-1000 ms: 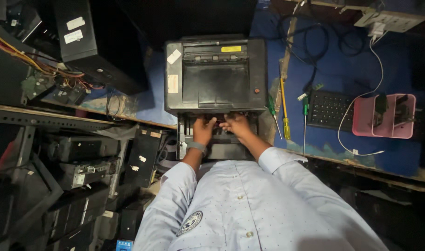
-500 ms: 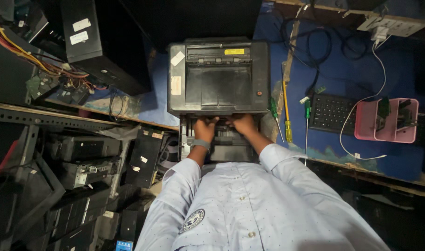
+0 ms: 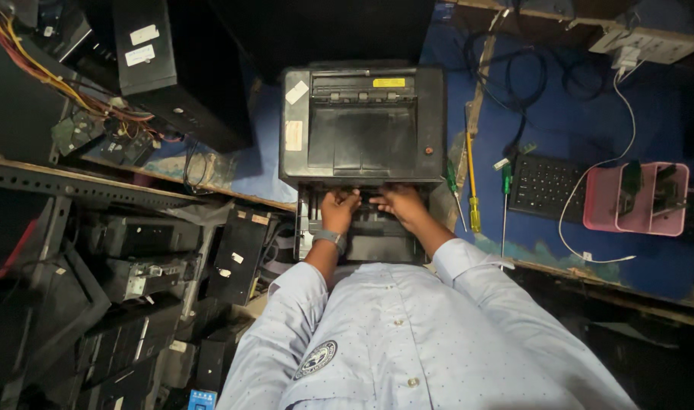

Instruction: The person opens the front cover of a laser printer, removes the toner cartridge, and uses a screwdriver to adjust internal components. The person then closes the cover, flips the printer over, and uses the screwdriver to remove screws from the bottom panel.

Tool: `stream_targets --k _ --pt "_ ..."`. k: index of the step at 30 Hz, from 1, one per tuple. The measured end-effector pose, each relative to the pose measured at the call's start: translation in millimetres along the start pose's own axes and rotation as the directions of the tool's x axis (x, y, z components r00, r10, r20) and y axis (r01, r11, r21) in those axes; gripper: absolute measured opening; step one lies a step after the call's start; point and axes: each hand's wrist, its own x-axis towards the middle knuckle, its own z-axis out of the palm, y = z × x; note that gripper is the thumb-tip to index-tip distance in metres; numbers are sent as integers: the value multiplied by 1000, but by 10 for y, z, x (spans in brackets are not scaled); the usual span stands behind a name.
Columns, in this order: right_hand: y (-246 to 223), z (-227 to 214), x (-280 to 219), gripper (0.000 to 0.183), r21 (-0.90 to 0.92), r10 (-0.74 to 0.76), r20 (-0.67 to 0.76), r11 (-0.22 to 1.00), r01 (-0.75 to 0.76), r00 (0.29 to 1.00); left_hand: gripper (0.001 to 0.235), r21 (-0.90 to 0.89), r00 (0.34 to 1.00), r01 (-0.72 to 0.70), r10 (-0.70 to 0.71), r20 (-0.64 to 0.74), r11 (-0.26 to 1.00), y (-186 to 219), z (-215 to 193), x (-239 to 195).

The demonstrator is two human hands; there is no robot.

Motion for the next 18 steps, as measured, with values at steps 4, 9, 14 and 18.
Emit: stream_targets --k 4,9,14,18 --pt "-4 -3 -17 25 -30 -22 20 999 23 1000 29 25 1000 -7 7 -30 1000 -135 -38 67" --pt "-67 62 -122 21 -101 -90 43 990 94 995 22 35 1000 -27 27 -8 999 -392 -206 226" --pt "-151 76 -248 23 -64 -49 10 997 50 999 23 64 984 -65 54 167 996 -570 -441 321" --pt "-143 88 -254 11 192 -45 102 981 25 994 41 348 991 -65 20 131 935 -591 -580 241"
